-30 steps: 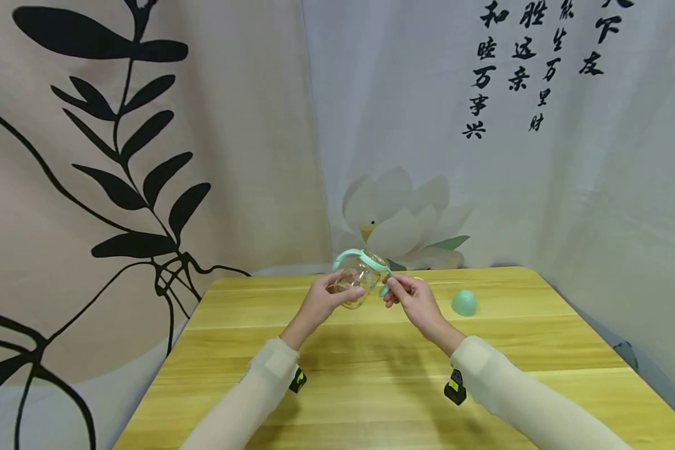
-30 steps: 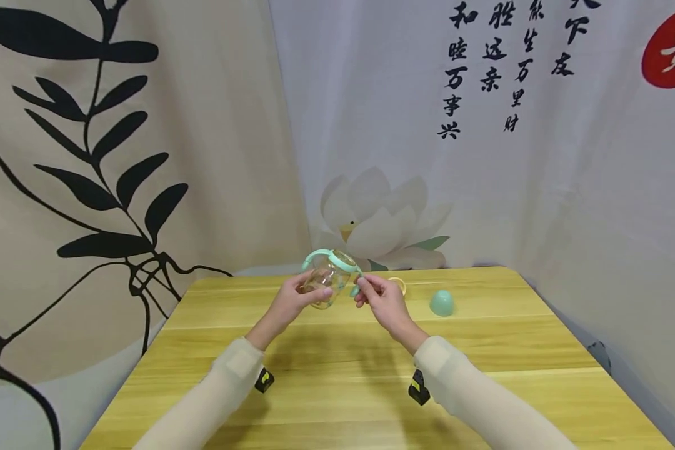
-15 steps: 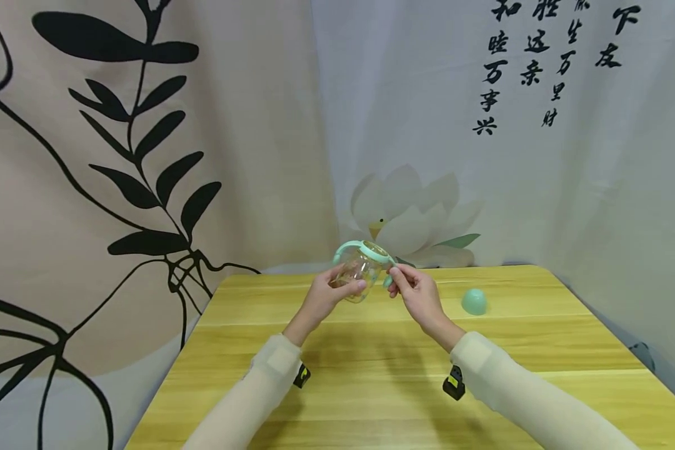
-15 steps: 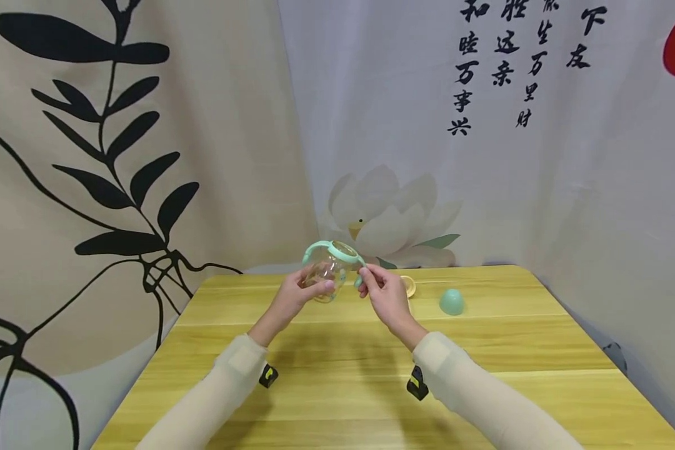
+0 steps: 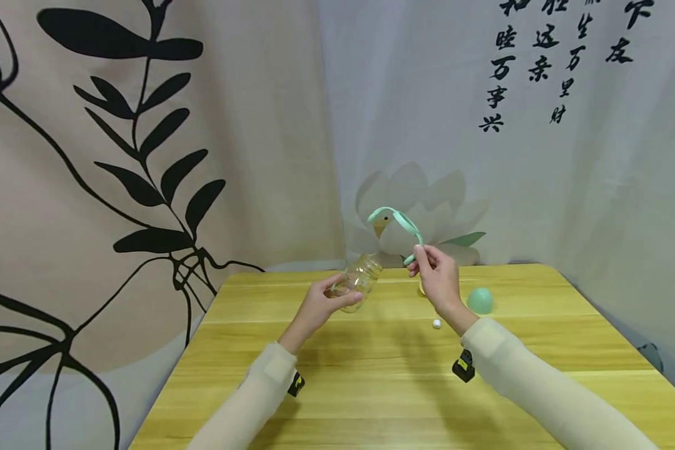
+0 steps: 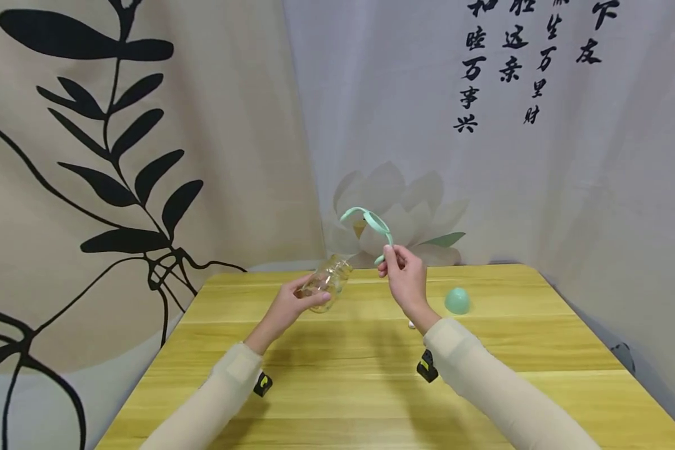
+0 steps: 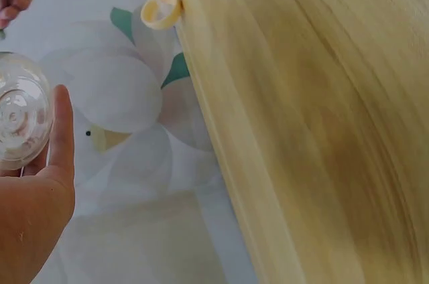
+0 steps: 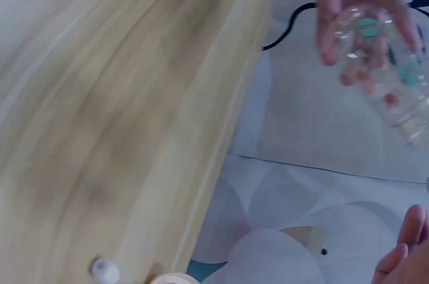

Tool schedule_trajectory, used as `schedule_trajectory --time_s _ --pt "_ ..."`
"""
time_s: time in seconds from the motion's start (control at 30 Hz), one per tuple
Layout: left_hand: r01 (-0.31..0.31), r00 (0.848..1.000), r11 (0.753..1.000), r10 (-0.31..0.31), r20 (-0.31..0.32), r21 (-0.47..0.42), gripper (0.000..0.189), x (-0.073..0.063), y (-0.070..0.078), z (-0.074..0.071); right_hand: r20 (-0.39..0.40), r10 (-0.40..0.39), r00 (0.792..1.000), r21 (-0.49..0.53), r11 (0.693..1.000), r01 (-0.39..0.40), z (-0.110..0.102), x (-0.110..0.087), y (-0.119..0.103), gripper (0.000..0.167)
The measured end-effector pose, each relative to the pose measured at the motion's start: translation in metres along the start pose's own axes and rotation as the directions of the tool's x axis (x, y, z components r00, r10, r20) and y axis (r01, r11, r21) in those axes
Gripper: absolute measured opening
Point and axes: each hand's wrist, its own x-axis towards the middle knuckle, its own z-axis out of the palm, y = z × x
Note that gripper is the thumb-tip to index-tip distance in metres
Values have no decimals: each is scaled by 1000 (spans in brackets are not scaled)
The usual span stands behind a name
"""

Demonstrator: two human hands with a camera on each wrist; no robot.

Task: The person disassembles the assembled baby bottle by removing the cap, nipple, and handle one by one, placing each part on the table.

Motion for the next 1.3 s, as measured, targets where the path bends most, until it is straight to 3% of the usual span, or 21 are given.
schedule_trajectory --time_s 0.17,0.23,0.3,0.4,0.47,0.67,0.8,0.97,1.17,1.3 --pt "-3 1000 1000 3 -1 5 71 0 1 -6 33 59 998 -93 994 -55 2 -3 20 35" --pt "-7 1000 1000 7 8 -4 71 0 1 -7 78 85 993 -179 981 -70 3 -4 32 35" --pt "-10 1000 1000 10 10 -12 70 1 2 -8 161 102 982 -300 953 -50 4 -4 46 35" --pt "-26 1000 1000 26 -1 -10 72 2 3 -10 295 133 946 -442 897 12 7 -4 67 36" --pt "-33 999 999 33 -12 -2 74 4 2 -11 342 164 925 -507 861 35 9 -4 78 38" --pt "-52 998 998 53 -25 35 73 5 -4 -11 328 275 904 -615 788 -17 6 1 98 37" --pt "-55 998 998 55 -35 21 68 1 -8 -12 344 282 895 -643 766 6 0 6 105 38" --pt "-32 999 999 33 -40 13 65 -4 -14 -13 371 330 868 -669 743 3 -3 11 112 39" --pt "-29 997 1000 29 -68 1 67 -4 -18 -16 393 330 858 -694 718 42 1 13 119 34" --pt "-21 997 1000 20 -78 -1 70 -8 -23 -18 406 295 865 -736 667 117 6 10 126 35"
